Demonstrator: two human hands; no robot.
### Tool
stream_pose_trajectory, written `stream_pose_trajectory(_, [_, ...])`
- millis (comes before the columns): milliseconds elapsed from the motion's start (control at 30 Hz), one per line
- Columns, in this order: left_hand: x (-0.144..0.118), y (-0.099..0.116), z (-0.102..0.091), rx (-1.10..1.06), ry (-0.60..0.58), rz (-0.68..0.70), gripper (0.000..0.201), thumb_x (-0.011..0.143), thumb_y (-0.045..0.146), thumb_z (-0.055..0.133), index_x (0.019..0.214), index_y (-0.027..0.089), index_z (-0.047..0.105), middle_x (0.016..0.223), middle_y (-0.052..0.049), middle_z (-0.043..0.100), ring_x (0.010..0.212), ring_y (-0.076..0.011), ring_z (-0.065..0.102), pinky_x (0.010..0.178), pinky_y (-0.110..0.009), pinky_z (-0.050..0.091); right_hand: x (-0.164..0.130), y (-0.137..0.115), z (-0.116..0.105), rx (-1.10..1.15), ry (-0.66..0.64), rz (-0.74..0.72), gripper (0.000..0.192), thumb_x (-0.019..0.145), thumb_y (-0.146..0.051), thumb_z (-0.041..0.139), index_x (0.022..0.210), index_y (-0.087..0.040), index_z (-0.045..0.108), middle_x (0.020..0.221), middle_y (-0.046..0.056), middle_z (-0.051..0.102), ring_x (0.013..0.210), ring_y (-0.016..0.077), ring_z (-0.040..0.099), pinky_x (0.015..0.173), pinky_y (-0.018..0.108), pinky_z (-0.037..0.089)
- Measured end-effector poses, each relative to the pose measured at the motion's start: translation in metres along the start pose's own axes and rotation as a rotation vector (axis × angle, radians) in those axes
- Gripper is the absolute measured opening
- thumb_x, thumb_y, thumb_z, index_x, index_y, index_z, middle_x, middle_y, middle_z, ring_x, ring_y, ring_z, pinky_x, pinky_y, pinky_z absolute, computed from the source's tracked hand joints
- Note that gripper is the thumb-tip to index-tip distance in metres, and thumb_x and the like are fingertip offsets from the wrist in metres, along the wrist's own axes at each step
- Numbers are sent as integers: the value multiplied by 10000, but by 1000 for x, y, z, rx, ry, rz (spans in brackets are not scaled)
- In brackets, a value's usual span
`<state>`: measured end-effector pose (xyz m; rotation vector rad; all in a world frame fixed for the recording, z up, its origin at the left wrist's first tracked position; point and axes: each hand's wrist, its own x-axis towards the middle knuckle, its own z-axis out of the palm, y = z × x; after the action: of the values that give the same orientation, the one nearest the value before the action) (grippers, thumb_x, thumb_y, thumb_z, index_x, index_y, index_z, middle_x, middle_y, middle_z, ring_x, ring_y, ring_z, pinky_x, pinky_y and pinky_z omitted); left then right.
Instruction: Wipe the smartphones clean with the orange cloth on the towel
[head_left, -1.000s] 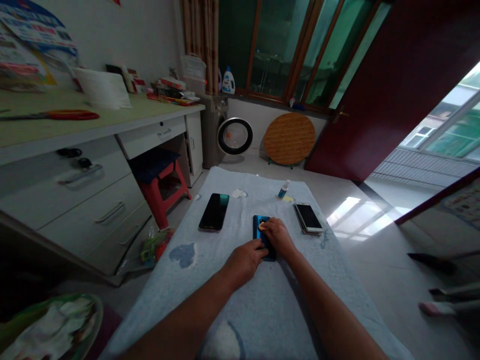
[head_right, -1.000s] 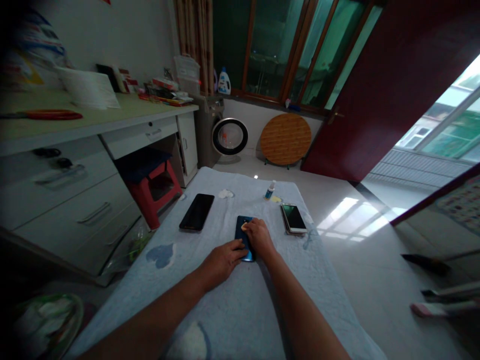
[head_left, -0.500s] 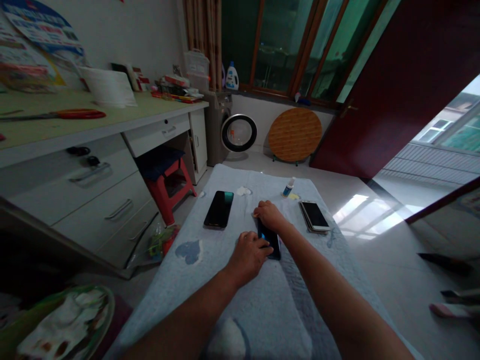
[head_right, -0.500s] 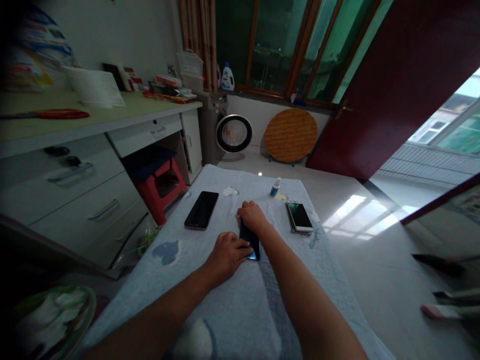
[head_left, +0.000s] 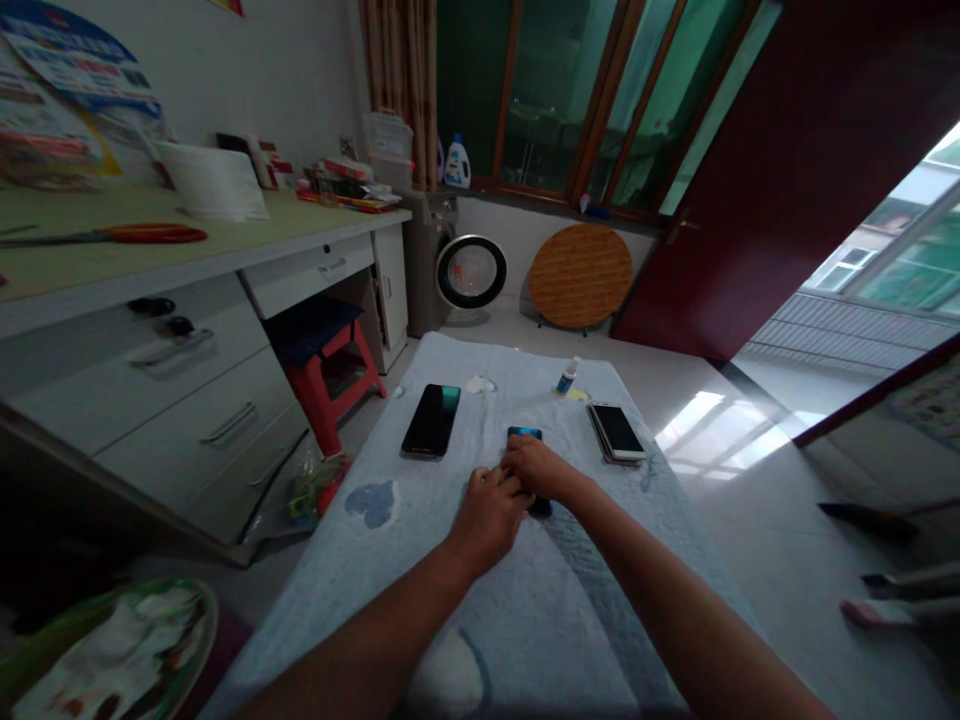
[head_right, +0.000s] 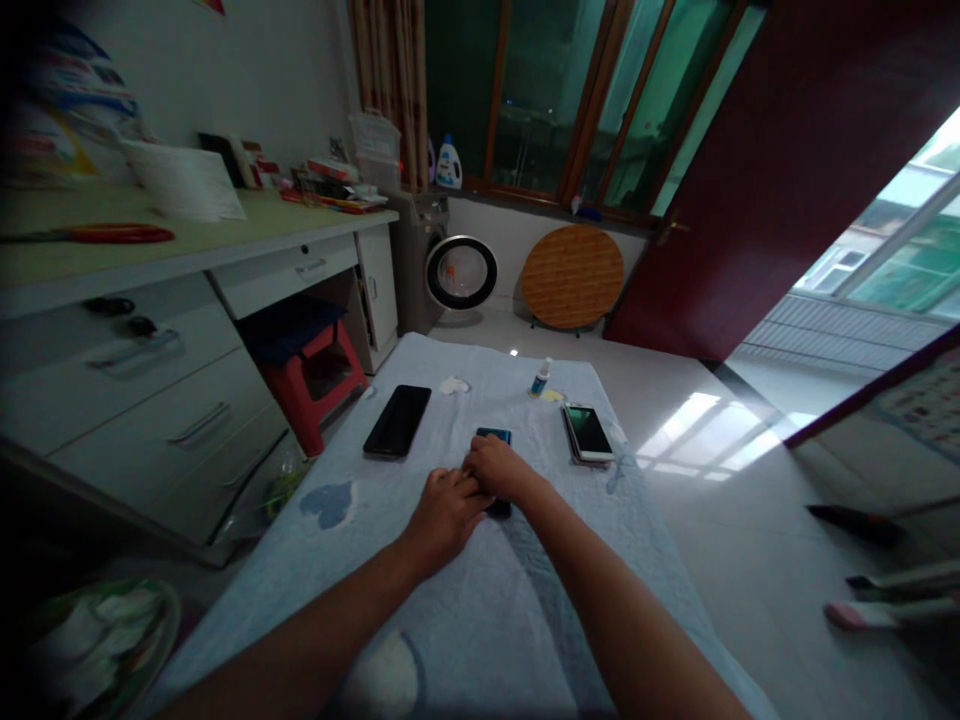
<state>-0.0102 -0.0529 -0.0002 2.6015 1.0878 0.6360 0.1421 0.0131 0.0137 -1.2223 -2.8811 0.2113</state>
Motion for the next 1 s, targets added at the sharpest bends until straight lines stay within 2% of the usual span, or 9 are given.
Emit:
stream_pose_trajectory(100, [1,-1,1,11,-13,2,234,881,223,603,1097,276,673,1061,-37,686,1015,-254,524,894,-484,349,10,12,1,-7,40,121,202,915,-194,540,898,-172,741,893,81,650,877,175,540,803,268,368])
stream_pose_trajectory(167, [1,-3,4,20,-5,1,224,885,233,598,1089,279,677,1049,-33,690,1006,-248,530,948,-510,331,20,22,1,-5,71,218,212,923,-206,533,939,-177,743,939,91,649,897,176,549,833,269,371])
stream_pose_trajectory(267, [1,-6,8,9,18,33,225,872,205,605,1071,277,682,1032,-31,683,1121,-249,513,1089,-546,214,35,34,1,4,100,334,228,936,-231,520,998,-190,736,992,99,652,923,174,565,864,264,375])
stream_pose_trajectory(333, [1,-8,10,-16,12,60,232,865,172,599,1068,249,682,1036,-43,673,1172,-243,507,1129,-531,185,41,39,1,8,104,386,245,947,-250,502,1022,-193,729,1018,103,655,927,174,580,860,259,381])
stream_pose_trajectory(500, [2,-9,12,-65,-28,47,233,863,153,575,1065,215,673,1068,-70,654,1118,-239,555,1026,-453,385,38,51,-1,2,89,446,285,960,-273,468,1014,-162,724,1027,121,677,922,184,613,821,250,393])
stream_pose_trajectory(667, [2,-8,9,-83,-28,45,247,860,164,577,1088,213,656,1061,-66,648,1086,-236,568,981,-423,416,11,63,-2,-5,102,558,292,953,-235,450,986,-146,727,981,116,692,883,174,622,768,234,400])
stream_pose_trajectory(833, [3,-9,6,-96,-39,32,232,839,161,610,1060,219,648,1030,-46,635,1012,-215,577,964,-392,419,-4,53,9,-14,222,625,284,957,-206,439,1038,-141,704,1022,115,649,956,181,574,853,255,384])
stream_pose_trajectory(933, [4,-10,5,-96,-65,12,229,831,176,623,1053,233,632,1046,-42,616,1012,-218,570,953,-387,428,-4,40,17,36,336,558,267,951,-182,456,1004,-162,717,993,94,631,964,177,544,891,262,373])
stream_pose_trajectory(1000, [3,-11,4,-111,-69,-15,245,817,183,634,1055,237,606,1053,-37,598,1005,-217,567,943,-382,438,-6,32,19,77,368,492,264,947,-168,461,995,-176,721,973,79,625,946,171,537,887,261,374])
